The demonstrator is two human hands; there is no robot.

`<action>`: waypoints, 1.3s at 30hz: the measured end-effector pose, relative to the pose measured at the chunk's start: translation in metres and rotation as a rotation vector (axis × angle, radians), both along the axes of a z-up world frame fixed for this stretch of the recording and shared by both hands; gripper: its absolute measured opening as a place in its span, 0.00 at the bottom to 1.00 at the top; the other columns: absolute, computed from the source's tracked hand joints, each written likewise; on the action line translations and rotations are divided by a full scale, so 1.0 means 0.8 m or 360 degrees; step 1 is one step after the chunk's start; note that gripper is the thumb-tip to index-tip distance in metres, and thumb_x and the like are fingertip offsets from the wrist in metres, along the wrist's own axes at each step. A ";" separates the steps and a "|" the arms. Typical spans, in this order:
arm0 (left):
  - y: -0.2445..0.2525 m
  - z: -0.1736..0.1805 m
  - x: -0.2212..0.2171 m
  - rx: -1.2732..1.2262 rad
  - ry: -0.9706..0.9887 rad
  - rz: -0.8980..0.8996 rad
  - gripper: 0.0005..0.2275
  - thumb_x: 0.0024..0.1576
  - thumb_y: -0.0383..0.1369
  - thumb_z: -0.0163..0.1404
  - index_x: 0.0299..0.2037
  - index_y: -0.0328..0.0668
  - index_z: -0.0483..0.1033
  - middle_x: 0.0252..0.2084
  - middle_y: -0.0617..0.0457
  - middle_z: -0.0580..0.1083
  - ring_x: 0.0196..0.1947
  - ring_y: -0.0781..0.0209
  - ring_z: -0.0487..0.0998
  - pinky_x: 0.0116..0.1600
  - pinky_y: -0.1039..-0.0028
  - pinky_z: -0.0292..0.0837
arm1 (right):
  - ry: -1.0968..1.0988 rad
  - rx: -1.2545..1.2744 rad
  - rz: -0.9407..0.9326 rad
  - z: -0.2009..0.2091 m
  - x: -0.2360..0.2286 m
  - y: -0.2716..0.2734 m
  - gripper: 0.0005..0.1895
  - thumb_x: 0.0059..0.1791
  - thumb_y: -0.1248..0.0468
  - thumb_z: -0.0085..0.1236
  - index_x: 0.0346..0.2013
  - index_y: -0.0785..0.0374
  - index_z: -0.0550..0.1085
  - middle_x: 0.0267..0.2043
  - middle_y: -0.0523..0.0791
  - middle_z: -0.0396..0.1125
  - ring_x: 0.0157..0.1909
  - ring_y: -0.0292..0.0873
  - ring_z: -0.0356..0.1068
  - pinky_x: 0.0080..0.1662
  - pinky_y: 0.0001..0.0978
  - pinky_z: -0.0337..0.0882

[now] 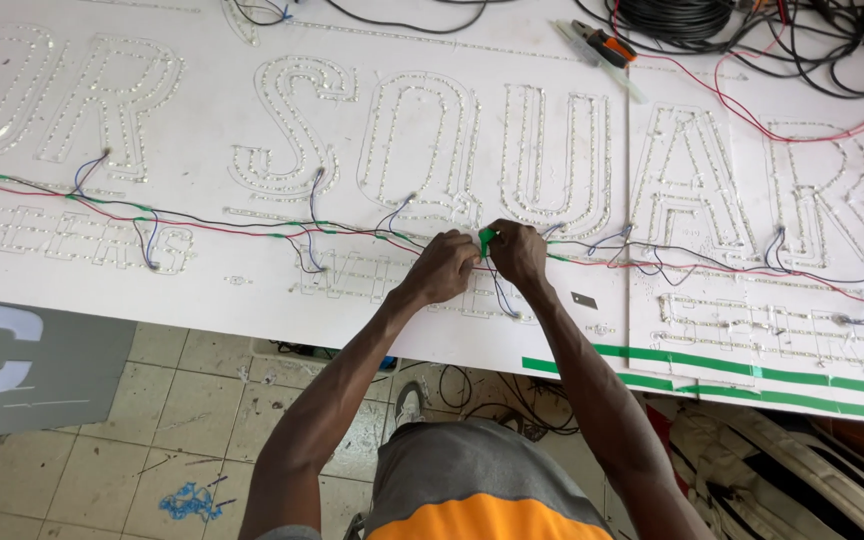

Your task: The person secures electrical wires on the back of a large white sign with LED lettering using green electrical tape. They wrap the tape around wire junctions to hold them in place on the board.

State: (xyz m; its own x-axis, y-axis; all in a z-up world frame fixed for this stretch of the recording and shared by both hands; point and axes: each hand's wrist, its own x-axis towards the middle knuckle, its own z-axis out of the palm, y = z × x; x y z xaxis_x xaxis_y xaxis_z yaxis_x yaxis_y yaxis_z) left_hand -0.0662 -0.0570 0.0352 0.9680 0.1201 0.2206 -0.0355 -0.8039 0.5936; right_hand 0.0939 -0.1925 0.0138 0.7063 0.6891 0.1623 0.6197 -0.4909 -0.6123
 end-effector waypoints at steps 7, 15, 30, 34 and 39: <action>-0.007 -0.001 -0.020 0.0451 -0.0191 -0.0014 0.12 0.70 0.39 0.56 0.58 0.43 0.81 0.46 0.48 0.77 0.50 0.47 0.79 0.55 0.56 0.75 | 0.0333 -0.0110 -0.0020 -0.023 0.004 -0.009 0.10 0.52 0.61 0.60 0.41 0.51 0.88 0.26 0.49 0.77 0.39 0.67 0.80 0.49 0.69 0.76; -0.005 -0.039 -0.019 0.0731 -0.0409 -0.0062 0.06 0.65 0.28 0.54 0.47 0.52 0.84 0.40 0.55 0.78 0.45 0.53 0.78 0.51 0.61 0.72 | 0.0837 0.0333 -0.0134 0.021 0.019 -0.013 0.16 0.62 0.52 0.55 0.42 0.55 0.87 0.19 0.47 0.75 0.27 0.42 0.80 0.42 0.36 0.79; 0.021 0.014 0.008 0.0039 0.0314 0.0052 0.05 0.60 0.36 0.58 0.39 0.51 0.87 0.35 0.49 0.79 0.41 0.42 0.82 0.50 0.50 0.77 | 0.0184 0.0198 0.0608 0.078 -0.049 -0.067 0.22 0.50 0.68 0.73 0.58 0.58 0.79 0.49 0.52 0.80 0.58 0.63 0.79 0.61 0.59 0.73; 0.062 -0.054 0.059 -0.0567 0.0950 -0.0017 0.22 0.67 0.50 0.49 0.52 0.44 0.91 0.47 0.36 0.84 0.46 0.34 0.85 0.55 0.43 0.75 | -0.0263 0.0280 0.0510 0.027 -0.049 -0.061 0.22 0.48 0.68 0.73 0.55 0.52 0.78 0.45 0.43 0.77 0.51 0.52 0.81 0.57 0.50 0.74; 0.065 -0.160 0.119 -0.1033 0.0782 -0.0141 0.22 0.67 0.44 0.43 0.22 0.46 0.79 0.20 0.53 0.68 0.21 0.63 0.61 0.32 0.61 0.53 | -0.0361 0.0374 0.0415 0.005 -0.053 -0.058 0.23 0.48 0.71 0.68 0.53 0.54 0.69 0.37 0.45 0.75 0.44 0.52 0.82 0.54 0.49 0.75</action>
State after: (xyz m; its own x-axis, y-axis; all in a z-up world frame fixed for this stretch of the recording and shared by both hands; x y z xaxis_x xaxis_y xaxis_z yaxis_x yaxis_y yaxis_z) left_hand 0.0289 -0.0051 -0.0925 0.9480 -0.0034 -0.3182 0.3024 -0.3015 0.9042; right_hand 0.0518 -0.2392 0.0175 0.4411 0.7659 0.4679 0.8370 -0.1629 -0.5224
